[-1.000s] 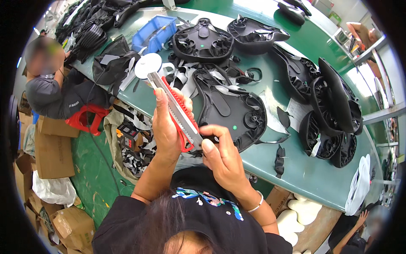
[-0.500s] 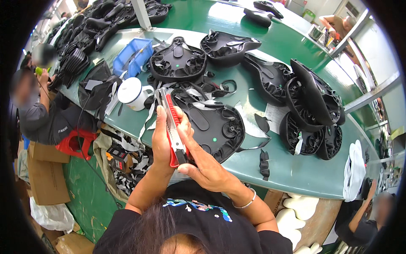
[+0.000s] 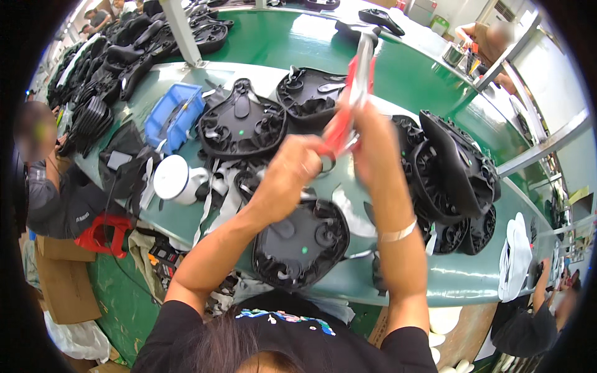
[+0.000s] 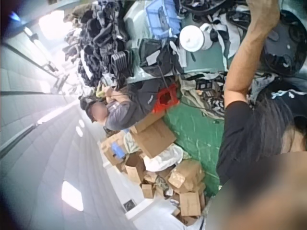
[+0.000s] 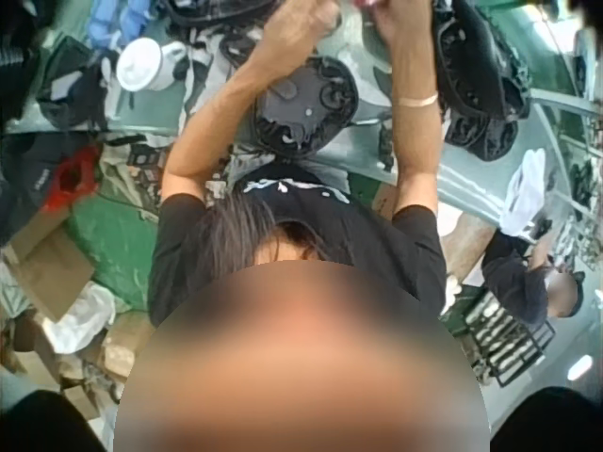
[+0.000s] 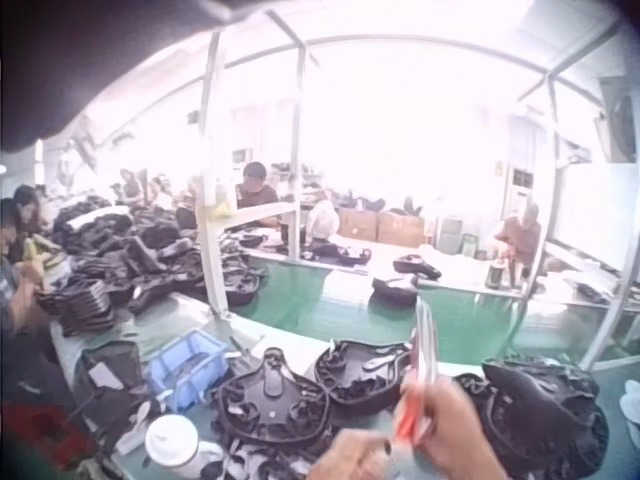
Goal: The person is trimming excess material from bicycle seats using a utility knife and pliers on an assembly line.
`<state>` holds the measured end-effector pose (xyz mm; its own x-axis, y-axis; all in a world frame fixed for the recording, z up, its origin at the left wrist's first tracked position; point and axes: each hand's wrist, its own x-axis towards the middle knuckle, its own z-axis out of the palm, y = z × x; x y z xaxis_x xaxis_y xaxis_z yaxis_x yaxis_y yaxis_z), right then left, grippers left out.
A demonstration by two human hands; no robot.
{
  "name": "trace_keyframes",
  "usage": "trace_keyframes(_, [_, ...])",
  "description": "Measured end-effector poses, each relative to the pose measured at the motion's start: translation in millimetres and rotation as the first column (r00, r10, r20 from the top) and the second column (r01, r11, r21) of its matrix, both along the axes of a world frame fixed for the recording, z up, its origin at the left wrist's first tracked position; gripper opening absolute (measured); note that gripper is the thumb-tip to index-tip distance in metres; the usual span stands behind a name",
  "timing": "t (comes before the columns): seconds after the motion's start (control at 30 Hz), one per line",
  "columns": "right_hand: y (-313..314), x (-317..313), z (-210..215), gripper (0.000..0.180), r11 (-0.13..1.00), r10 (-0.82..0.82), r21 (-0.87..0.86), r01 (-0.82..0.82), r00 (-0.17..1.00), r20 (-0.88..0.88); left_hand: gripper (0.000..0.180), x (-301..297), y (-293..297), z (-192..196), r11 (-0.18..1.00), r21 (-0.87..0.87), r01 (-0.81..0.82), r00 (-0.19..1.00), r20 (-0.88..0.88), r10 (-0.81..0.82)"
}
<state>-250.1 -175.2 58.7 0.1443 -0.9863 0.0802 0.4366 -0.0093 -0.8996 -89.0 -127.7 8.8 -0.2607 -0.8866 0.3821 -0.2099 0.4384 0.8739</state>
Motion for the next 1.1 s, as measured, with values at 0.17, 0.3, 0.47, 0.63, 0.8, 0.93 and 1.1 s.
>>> trace_keyframes(0.17, [-274,-59,-1,0.007,0.973,-0.228,0.008,0.231,0.955,0.191,0.053,-3,-14,-32,0.857,0.048,0.513,0.684,0.581,-0.442])
trace_keyframes(0.3, [-438,-95,-68,0.022,0.920,-0.386,0.114,0.375,0.916,0.106,0.046,-18,-22,-36,0.915,0.161,0.369,0.739,0.546,-0.394])
trace_keyframes(0.47, [-492,-44,-124,0.046,0.882,-0.417,0.267,0.388,0.907,0.059,0.041,-7,-38,-19,0.951,0.150,0.270,0.814,0.492,-0.309])
trace_keyframes(0.63, [-509,-53,-123,0.037,0.864,-0.466,0.250,0.437,0.882,0.067,0.047,-8,-27,-30,0.937,0.226,0.265,0.875,0.352,-0.332])
trace_keyframes(0.8, [-467,-60,-65,0.023,0.855,-0.514,0.173,0.488,0.843,0.160,0.034,-9,-17,-34,0.951,0.176,0.254,0.861,0.407,-0.305])
trace_keyframes(0.93, [-385,-90,-6,0.015,0.862,-0.500,0.218,0.458,0.840,0.213,0.028,-15,-15,-34,0.966,0.119,0.231,0.848,0.461,-0.260])
trace_keyframes(1.1, [-190,-60,-10,0.015,0.942,-0.307,-0.057,0.330,0.919,0.249,0.036,-10,-6,-31,0.982,0.119,0.144,0.750,0.634,-0.187])
